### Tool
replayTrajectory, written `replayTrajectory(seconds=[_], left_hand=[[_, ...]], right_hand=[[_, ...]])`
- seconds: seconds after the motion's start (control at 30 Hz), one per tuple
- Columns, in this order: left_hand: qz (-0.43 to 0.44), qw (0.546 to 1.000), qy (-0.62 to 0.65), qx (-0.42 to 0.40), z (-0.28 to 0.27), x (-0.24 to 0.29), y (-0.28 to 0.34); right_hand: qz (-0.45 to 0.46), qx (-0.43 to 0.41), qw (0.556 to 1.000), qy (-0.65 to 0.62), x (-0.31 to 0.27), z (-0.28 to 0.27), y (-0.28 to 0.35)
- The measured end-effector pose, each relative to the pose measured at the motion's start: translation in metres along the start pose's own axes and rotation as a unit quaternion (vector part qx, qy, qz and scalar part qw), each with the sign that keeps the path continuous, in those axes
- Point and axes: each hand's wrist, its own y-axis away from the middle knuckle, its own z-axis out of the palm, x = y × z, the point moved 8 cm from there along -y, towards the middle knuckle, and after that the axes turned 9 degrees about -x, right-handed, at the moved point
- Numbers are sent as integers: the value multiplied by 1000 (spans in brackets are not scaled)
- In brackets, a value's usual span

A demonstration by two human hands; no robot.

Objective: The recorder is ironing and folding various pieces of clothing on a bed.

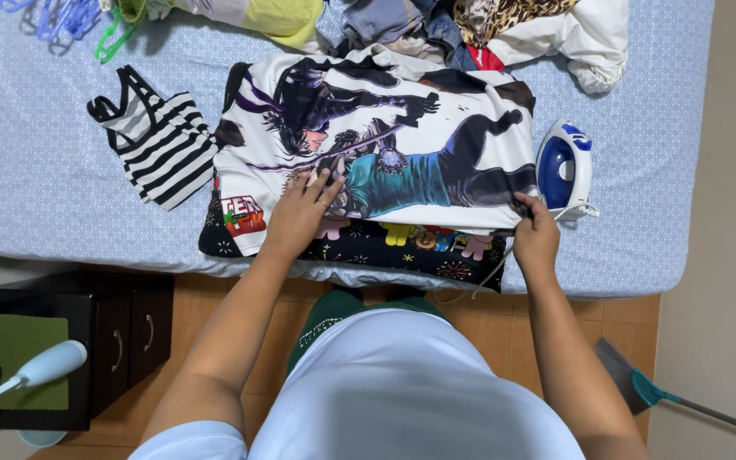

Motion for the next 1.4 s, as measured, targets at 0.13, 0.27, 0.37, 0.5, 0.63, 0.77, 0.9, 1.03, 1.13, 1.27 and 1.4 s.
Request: replayTrajectory(seconds=[0.13,0.27,0.37,0.5,0.63,0.77,0.9,1.03,1.13,1.27,1.4], left_hand=[[22,1000,-2,12,31,7,24],[33,998,-50,10,47,17,41],[28,998,-55,3,46,23,52],[33,997,-57,-31,59,31,64],[29,997,-48,-51,81,37,77],[22,996,-57,-57,86,42,85],[25,994,-49,-96,104,44,99],[23,987,-53,-149,119,47,97],[23,984,-99,-146,106,52,81],[2,979,-1,-203,73,59,41],[26,988,55,-140,71,58,-9]], right_hand=[[33,-4,997,66,20,4,29],[22,9,987,161,42,13,47],[26,15,985,169,36,12,58],[61,5,973,224,25,14,74],[93,-31,968,232,48,26,93],[65,-62,967,237,55,39,104],[159,-95,952,245,66,43,115],[162,-125,947,246,81,48,122],[139,-144,953,228,92,55,111],[44,-139,964,224,78,60,81],[5,-54,971,234,65,48,39]])
